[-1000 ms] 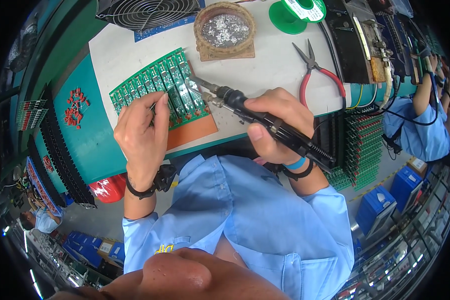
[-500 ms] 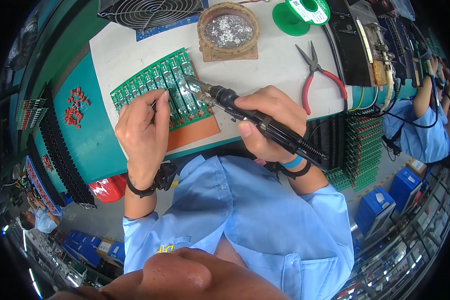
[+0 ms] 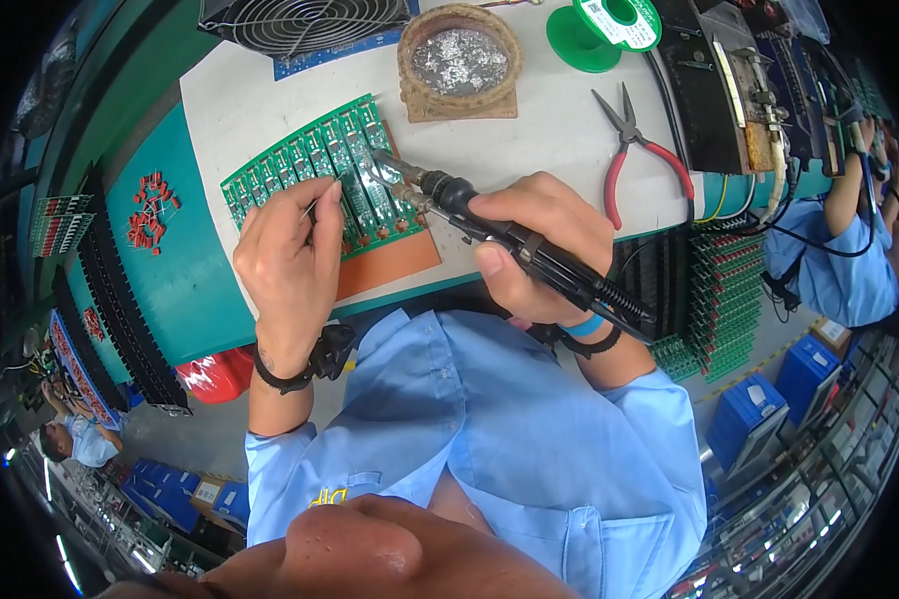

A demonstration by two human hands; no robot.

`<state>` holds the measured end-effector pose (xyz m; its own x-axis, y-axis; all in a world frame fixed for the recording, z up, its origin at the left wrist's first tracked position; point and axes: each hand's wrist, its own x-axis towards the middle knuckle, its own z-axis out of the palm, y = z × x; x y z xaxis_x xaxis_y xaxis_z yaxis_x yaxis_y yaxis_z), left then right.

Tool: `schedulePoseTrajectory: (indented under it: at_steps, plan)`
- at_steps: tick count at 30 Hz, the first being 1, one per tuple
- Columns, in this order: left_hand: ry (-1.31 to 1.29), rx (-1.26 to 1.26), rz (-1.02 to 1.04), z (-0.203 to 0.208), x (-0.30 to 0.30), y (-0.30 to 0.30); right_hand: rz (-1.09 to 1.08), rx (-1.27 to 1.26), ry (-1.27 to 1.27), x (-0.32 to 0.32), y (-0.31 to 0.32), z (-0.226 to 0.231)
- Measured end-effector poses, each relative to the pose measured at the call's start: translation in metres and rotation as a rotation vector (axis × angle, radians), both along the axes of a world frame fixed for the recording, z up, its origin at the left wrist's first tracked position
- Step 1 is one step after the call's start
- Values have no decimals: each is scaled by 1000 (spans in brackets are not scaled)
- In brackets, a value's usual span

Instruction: The person solders components onto a circuit board using a soldering iron and wire, then briefly presses a metal plate against the board. After setting the plate aside, they continue soldering more points on the board before placing it onto a rack.

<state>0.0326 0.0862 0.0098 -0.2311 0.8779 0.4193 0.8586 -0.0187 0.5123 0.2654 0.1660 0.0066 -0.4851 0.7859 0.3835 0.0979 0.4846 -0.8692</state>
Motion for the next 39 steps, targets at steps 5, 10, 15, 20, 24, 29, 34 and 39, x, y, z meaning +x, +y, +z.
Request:
schedulePoseTrajectory:
  at_steps: [5,10,15,20,24,29,34,39]
  plan:
    - [12,9,9,2,-1,-4,-23,23,33,2,-1,-1]
    - [-5,14,9,1,-1,-3,-24,47,38,0,-1,-2]
    - [-11,5,5,-2,0,0,-13,37,19,-2,-1,-2]
    - [-8,16,-5,-3,0,4,-10,42,21,-2,-2,-1]
    - [-19,-1,6,-1,1,2,2,80,38,-1,2,-2]
    - [-11,15,18,1,-3,-5,25,143,98,0,3,-3]
    - [-4,-8,29,2,-2,-5,38,139,74,-2,4,-2]
    - [-13,-3,8,0,1,0,31,146,80,-1,5,-4]
